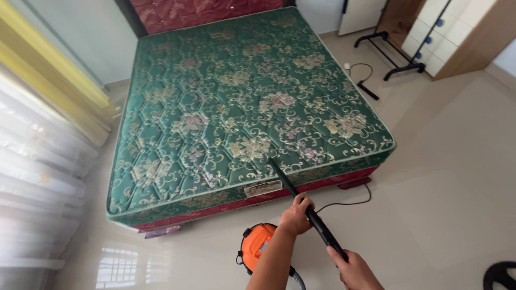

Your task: The person vacuums a mattress by moving a vacuum wand over its surface, holding an orange vacuum canister in the other hand.

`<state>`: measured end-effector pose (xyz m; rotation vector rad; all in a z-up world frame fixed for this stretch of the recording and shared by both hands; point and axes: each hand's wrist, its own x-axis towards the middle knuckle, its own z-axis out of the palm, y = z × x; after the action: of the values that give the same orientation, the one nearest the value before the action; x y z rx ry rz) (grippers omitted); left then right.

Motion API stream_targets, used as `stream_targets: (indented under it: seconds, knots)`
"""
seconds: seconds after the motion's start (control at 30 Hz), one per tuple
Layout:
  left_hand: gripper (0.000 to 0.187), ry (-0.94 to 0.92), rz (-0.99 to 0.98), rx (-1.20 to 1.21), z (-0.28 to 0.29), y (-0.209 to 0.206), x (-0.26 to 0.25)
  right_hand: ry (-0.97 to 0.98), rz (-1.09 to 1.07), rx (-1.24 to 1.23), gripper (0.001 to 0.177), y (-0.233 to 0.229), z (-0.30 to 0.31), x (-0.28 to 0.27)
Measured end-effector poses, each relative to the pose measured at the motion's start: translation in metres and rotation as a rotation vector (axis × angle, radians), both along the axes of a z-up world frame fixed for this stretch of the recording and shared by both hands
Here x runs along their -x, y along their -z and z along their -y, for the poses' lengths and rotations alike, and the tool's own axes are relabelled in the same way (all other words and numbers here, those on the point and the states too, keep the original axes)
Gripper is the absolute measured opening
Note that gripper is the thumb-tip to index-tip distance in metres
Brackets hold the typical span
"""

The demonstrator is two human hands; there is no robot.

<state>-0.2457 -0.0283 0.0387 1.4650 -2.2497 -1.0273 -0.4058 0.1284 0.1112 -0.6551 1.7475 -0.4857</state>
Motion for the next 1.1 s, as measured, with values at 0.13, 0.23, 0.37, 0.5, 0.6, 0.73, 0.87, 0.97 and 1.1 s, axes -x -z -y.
stream_targets:
  seconds: [0.13,0.23,0.37,0.5,0.6,0.73,0.87,0.97,1.1]
  knots:
    - [0.037,0.044,0.008,0.038,0.0,0.004,0.021,0.001,-0.088,-0.031,0.053,0.011,-0.01,0.011]
    - [0.04,0.076,0.089,-0.009,0.001,0.003,0.028,0.025,-0.041,-0.039,0.052,0.026,-0.014,0.019]
    - [0.039,0.129,0.148,-0.001,0.0,-0.004,0.017,0.041,0.037,-0.036,0.052,0.033,-0.017,0.007]
    - [0.033,0.131,0.148,0.006,-0.003,-0.017,-0.014,0.0,0.021,-0.068,0.052,0.023,-0.018,-0.023]
    - [0.032,0.147,0.168,-0.025,-0.004,-0.024,-0.047,0.028,0.09,-0.057,0.051,0.024,-0.018,-0.056]
    - [0.033,0.109,0.181,0.001,-0.007,-0.026,-0.098,-0.002,0.076,-0.066,0.053,0.027,-0.018,-0.099]
    - [0.037,0.127,0.212,-0.032,-0.004,-0.027,-0.15,-0.004,0.053,-0.016,0.054,0.032,-0.014,-0.148]
    - [0.038,0.109,0.192,-0.035,-0.004,-0.025,-0.18,-0.03,0.048,0.005,0.054,0.027,-0.015,-0.176]
    - [0.037,0.111,0.172,-0.003,-0.006,-0.022,-0.211,0.01,0.083,-0.009,0.055,0.02,-0.02,-0.214]
